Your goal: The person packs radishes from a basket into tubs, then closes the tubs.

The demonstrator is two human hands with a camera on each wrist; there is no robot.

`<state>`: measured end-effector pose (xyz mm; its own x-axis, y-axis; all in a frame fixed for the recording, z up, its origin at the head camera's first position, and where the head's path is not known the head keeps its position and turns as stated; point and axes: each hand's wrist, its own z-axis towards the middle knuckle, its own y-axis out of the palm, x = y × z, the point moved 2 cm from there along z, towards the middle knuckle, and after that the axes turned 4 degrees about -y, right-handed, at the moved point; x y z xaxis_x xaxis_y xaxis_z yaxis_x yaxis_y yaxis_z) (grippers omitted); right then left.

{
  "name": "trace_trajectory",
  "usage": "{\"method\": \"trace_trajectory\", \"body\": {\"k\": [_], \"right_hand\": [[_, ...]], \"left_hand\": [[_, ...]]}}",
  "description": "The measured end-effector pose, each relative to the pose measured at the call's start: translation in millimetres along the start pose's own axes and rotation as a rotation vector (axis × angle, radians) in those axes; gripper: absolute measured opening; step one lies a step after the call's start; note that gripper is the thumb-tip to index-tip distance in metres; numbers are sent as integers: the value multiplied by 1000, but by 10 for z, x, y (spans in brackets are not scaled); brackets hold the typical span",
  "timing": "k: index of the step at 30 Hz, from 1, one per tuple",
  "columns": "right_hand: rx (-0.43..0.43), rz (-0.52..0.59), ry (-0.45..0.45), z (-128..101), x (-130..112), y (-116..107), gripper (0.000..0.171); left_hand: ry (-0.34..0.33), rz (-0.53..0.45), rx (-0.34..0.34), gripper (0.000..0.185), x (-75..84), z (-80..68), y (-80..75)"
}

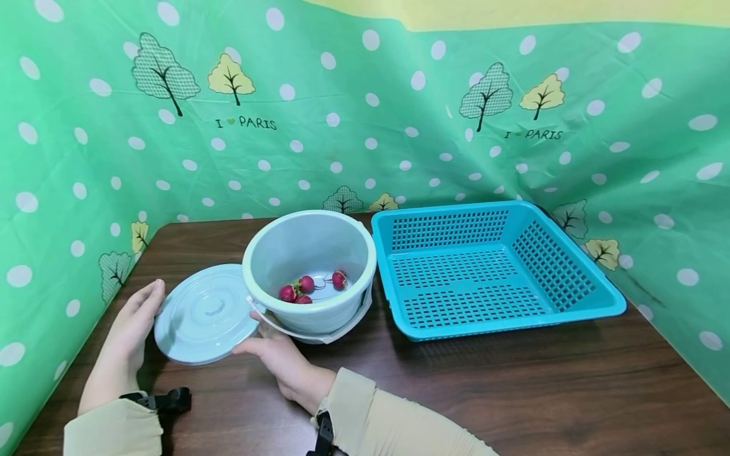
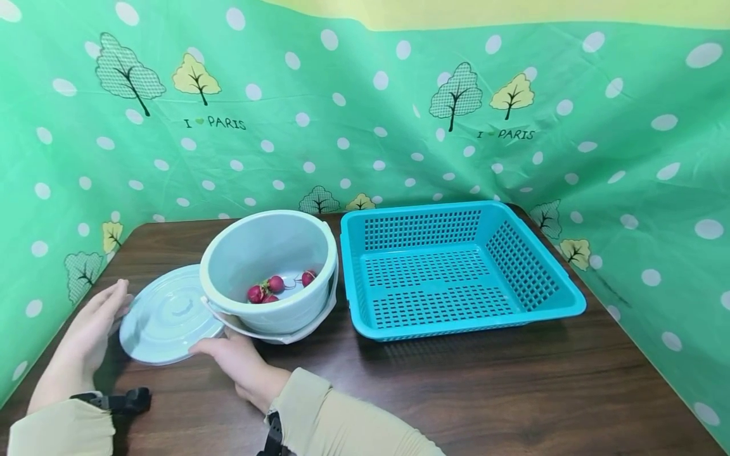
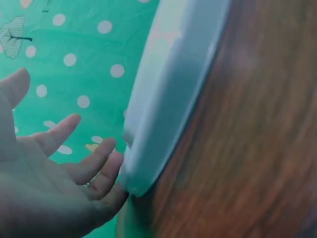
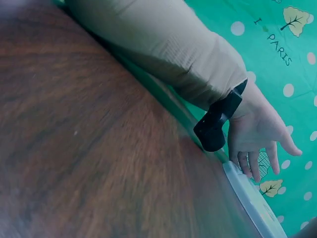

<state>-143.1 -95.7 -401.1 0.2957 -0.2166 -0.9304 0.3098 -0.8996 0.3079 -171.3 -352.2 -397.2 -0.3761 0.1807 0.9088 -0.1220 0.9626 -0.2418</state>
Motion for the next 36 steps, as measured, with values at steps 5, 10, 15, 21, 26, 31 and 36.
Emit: {"method": "trace_trajectory", "body": {"k": [5,10,15,21,26,31,36], "right_hand": [[37,-30,-11,14,26,-9,74],[25,-63,-28,39,49,0,82],[28,-163,-10,98,59,33,85],[19,-198,8,130,14,67,84],[39,-166,-89,126,33,91,93],[65,-122,-99,122,39,108,91],[76,-33,-50,89,36,125,90]], "left_hand": [[-46,38,44,87,-20,19,-12],[-38,64,40,85,-51,40,-29],[-3,21,17,88,-44,80,-8],[-7,-6,54,89,-64,98,-30],[-50,52,67,91,-82,82,-67],[-47,131,49,89,-35,65,-69],[-76,111,66,92,-8,43,-57]]}}
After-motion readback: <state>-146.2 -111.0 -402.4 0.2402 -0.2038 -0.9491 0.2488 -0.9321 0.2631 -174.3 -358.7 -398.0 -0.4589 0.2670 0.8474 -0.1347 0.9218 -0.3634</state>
